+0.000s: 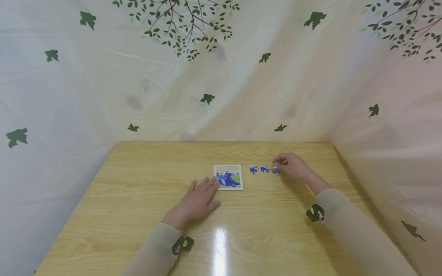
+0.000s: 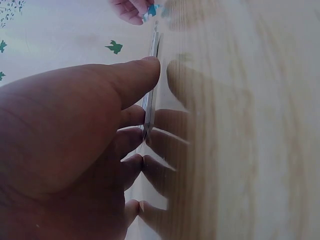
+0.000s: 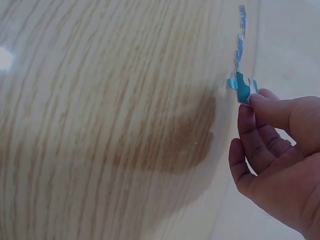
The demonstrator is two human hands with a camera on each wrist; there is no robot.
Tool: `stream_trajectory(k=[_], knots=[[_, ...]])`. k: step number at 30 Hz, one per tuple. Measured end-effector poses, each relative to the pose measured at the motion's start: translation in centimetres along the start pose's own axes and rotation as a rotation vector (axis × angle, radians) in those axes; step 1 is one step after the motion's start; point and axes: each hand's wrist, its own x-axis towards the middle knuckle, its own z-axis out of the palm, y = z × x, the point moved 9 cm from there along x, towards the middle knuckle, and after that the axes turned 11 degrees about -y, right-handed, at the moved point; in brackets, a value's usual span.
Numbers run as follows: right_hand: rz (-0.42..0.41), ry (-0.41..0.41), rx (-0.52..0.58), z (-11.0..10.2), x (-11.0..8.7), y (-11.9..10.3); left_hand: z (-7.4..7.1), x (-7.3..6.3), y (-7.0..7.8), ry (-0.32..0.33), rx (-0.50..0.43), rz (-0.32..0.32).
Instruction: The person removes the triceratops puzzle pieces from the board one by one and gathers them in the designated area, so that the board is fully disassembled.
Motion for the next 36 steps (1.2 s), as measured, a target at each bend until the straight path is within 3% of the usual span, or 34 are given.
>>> stream_trajectory(k=[13,36], knots=[[0.046,0.023,-0.06,0.5,1.1,1.9,-0.1,0.0,0.0,0.001,0.005,-0.009],[0.047,0.034,-0.087,0.7,1.0,2.0,0.0,0.3,0.0,-0.002,0.028,-0.01]])
